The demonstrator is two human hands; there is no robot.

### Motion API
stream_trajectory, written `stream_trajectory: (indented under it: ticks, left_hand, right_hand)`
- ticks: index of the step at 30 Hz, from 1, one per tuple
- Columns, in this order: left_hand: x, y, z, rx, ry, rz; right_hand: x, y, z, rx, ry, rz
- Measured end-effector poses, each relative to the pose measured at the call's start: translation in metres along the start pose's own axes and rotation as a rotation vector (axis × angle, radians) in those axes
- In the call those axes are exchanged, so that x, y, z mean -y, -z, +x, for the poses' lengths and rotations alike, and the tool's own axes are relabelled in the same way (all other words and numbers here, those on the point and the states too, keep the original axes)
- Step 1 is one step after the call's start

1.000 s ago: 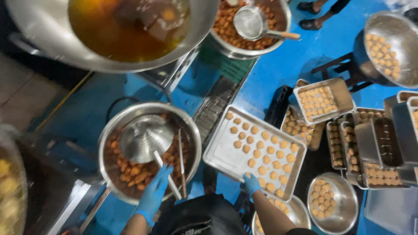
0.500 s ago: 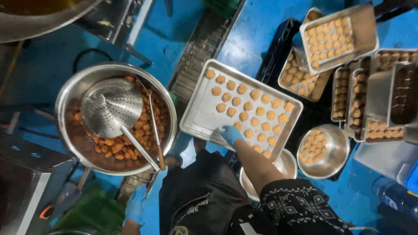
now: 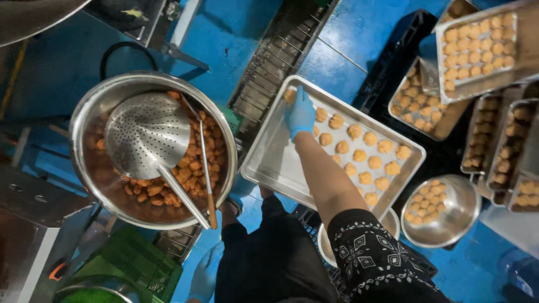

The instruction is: The person takes portions of dough mixture, rolls and shapes each portion into a ball between their gloved palms, places shaped balls on a tray, and drops balls by hand into a wok of hot oil to fry, with fried pieces accumulating in nearby bowls.

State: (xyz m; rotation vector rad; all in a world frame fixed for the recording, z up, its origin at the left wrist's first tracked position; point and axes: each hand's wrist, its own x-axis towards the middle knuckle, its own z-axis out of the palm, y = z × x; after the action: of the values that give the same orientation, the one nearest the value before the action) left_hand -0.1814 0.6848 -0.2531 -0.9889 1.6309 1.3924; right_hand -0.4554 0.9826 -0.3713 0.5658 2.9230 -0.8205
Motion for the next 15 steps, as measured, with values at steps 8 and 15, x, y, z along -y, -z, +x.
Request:
stream_trajectory:
  ticks: [8,15]
  left_hand:
    - [0.003,0.009,0.008,-0.082,-0.073,-0.004]
    - [-0.002,0.011,0.014,-0.063,-0.089,-0.219]
  right_hand:
    - [0.009,-0.027,0.027,-0.014,-0.002,-0.134]
    - [0.015,-0.033,0.032,0.015,0.012,-0.152]
